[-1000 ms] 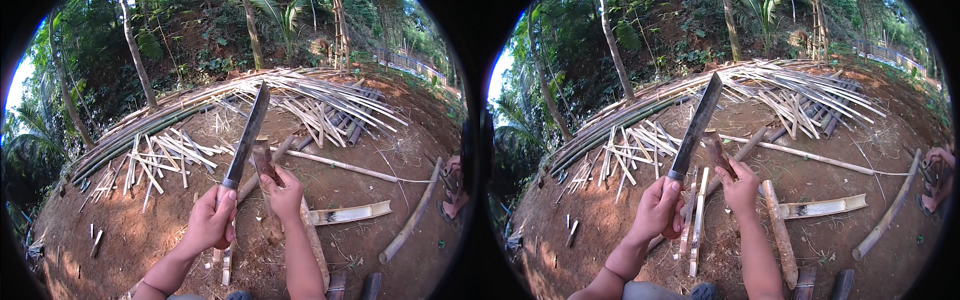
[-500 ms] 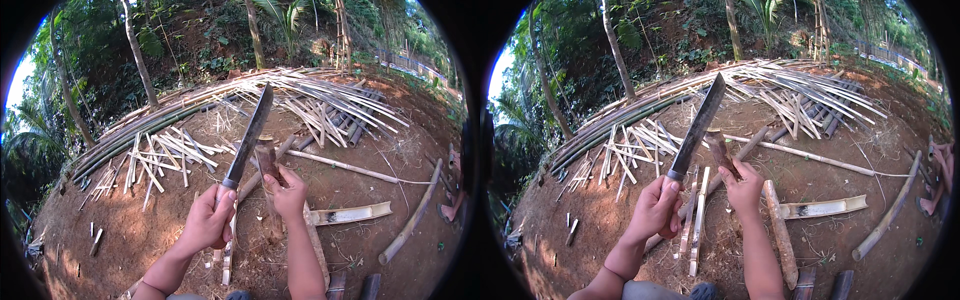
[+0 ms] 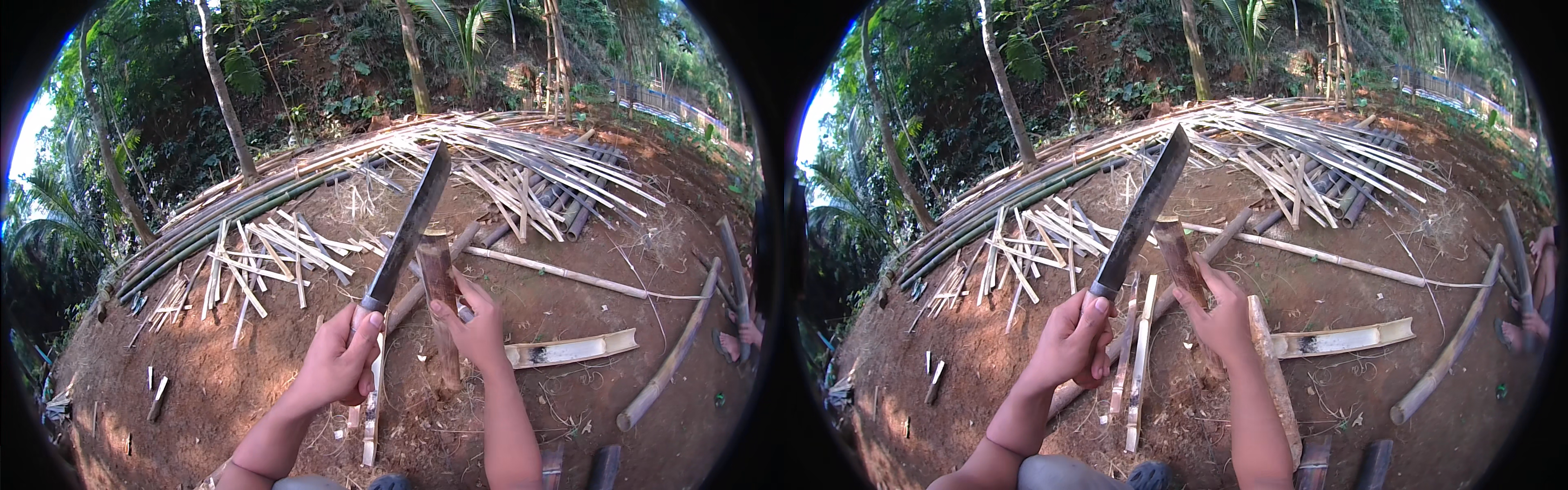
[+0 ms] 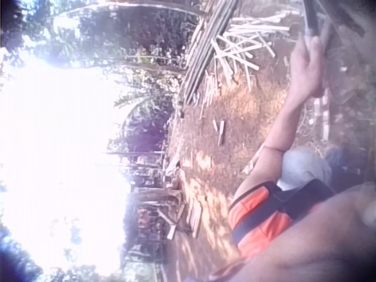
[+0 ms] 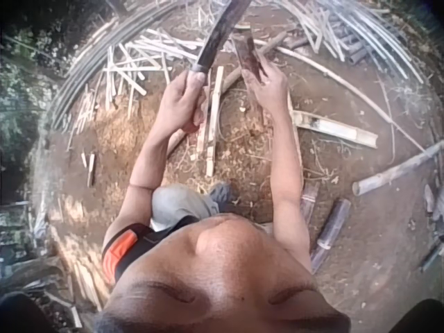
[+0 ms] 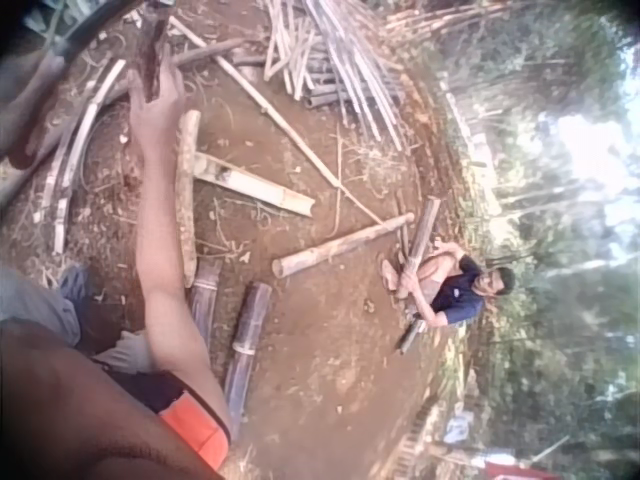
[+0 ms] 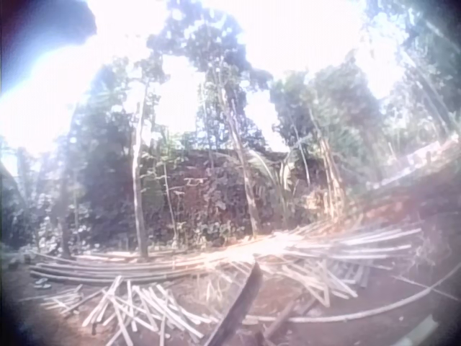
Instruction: The person sits on the ground and uses a machete to split bamboo poles into smaller strips. They hold the bamboo with one hand and strike it with the machete, occasionally using a wooden mallet to drive the blade through the material. The person works on multiple bamboo pieces, creating a pile of split strips.
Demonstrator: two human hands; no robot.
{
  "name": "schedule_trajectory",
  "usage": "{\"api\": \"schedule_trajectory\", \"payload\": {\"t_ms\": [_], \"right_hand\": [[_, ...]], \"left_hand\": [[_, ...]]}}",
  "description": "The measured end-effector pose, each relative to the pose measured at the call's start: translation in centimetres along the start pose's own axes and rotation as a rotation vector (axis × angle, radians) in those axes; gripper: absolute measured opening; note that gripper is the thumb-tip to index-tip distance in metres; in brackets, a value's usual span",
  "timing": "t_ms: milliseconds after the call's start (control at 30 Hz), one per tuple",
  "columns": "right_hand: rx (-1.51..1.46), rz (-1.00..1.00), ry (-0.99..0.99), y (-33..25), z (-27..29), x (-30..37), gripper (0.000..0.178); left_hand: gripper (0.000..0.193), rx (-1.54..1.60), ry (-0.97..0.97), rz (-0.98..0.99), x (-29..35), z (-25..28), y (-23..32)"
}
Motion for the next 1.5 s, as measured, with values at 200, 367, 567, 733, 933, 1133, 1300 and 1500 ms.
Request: {"api": "schedule_trajectory", "payload": {"t_ms": [200,367,567,733,933,1133,1300,1500], "right_hand": [[0.562,-0.504,-0.422,14.3,5.4,12.1,0.071],[0.891,-0.998,-0.729,26.6,8.1,32.5,0.109],[0.773,-1.165,-0.529,24.1,8.2,30.5,0.086],[0.267,-1.113,-0.185,18.3,10.4,25.3,0.054],[0.331,-0.36,0.169,4.3,15.9,9.5,0.08],[0.399,0.143,0.576,-11.5,26.6,-2.9,0.067],[0.503,0.102,0.421,-15.9,25.7,-4.0,0.066],[1.033,-0.262,-0.326,-14.0,20.3,-3.8,0.061]], "left_hand": [[0.028,-0.161,0.024,-0.051,0.5,0.4,0.3],[0.029,-0.193,0.035,-0.1,-0.2,0.3,-0.5],[0.03,-0.333,0.027,-0.111,0.0,0.4,0.9],[0.028,-0.269,-0.022,-0.226,-0.5,0.3,-0.3],[0.031,-0.329,0.039,-0.209,0.4,0.8,0.5],[0.034,-0.291,-0.013,-0.248,-0.4,-0.5,1.1],[0.035,-0.312,-0.029,-0.232,-0.1,-0.1,1.7],[0.035,-0.478,-0.047,-0.242,-0.6,1.0,1.2]]}}
Point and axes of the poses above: each hand's wrist, its own x-axis away from the middle knuckle, its own z-axis out of the back of the hand, y = z × x, the point moved 3 cm from there along -x, towards the middle knuckle, and after that the axes turned 6 degrees about x, right-handed, at the moved point
